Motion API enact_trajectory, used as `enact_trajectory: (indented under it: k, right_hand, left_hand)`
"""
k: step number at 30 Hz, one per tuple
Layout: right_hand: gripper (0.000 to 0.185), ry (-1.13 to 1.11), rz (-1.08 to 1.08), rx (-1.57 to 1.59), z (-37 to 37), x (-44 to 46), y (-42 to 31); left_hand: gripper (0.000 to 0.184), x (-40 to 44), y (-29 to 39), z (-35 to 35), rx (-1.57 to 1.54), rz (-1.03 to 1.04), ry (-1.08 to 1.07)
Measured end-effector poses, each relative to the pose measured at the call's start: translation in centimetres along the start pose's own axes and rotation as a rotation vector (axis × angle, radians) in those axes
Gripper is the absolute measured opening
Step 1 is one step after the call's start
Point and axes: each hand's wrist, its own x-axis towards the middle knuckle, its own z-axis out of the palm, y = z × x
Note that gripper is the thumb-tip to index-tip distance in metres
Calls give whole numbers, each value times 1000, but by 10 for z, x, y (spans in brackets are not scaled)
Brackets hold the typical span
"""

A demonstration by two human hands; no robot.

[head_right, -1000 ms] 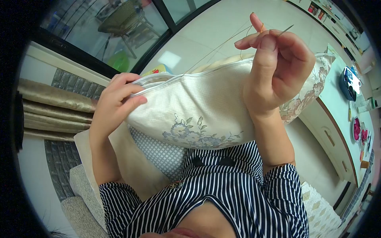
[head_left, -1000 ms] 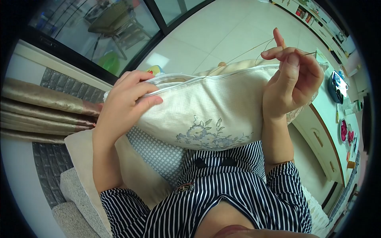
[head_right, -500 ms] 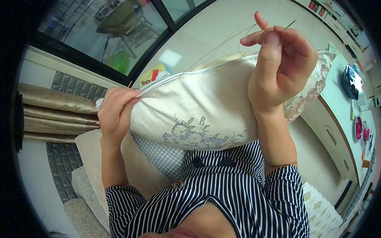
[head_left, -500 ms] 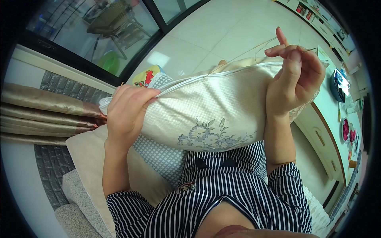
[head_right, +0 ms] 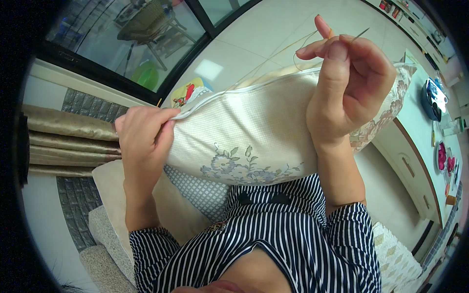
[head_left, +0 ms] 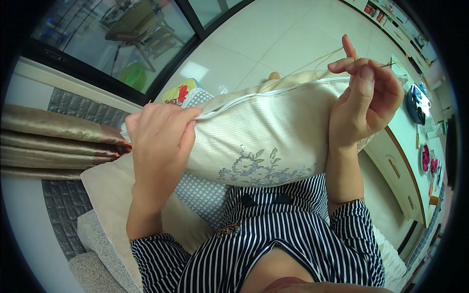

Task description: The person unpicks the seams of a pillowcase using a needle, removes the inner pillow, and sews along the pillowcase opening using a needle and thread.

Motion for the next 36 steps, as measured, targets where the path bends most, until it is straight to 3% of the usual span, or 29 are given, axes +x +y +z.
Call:
enact_trajectory:
  k: [5, 7, 8, 10, 13, 16, 20, 29, 36]
  right_hand:
    - [19, -1, -9, -4, 4, -1, -3]
    - [20, -18, -29, -30, 5, -1, -5]
    - [21, -20, 44, -36, 6, -1, -11]
    - [23, -21, 118, -43, 5, -3, -20]
    - [23, -165, 284, -112, 5, -6, -35]
    - [21, -415, 275, -319, 9, -2, -48]
    - [21, -538, 409, -389, 20, -10, -62]
    - [31, -701, 343, -516, 25, -14, -67]
    - [31, -747, 262, -624, 26, -15, -69]
  left_hand:
    - [15, 3, 16, 10, -15, -98, 44]
    - [11, 3, 19, 15, -141, -295, -44]
    - [11, 5, 18, 17, -141, -292, -42]
    - [16, 9, 15, 23, -442, -466, -50]
    - [20, 9, 3, 23, -715, -463, -100]
    - [22, 10, 5, 27, -688, -525, -101]
    - [21, 12, 10, 36, -788, -551, -44]
    - [20, 8, 16, 41, -1000, -634, -40]
    - [20, 7, 22, 32, -828, -605, -73]
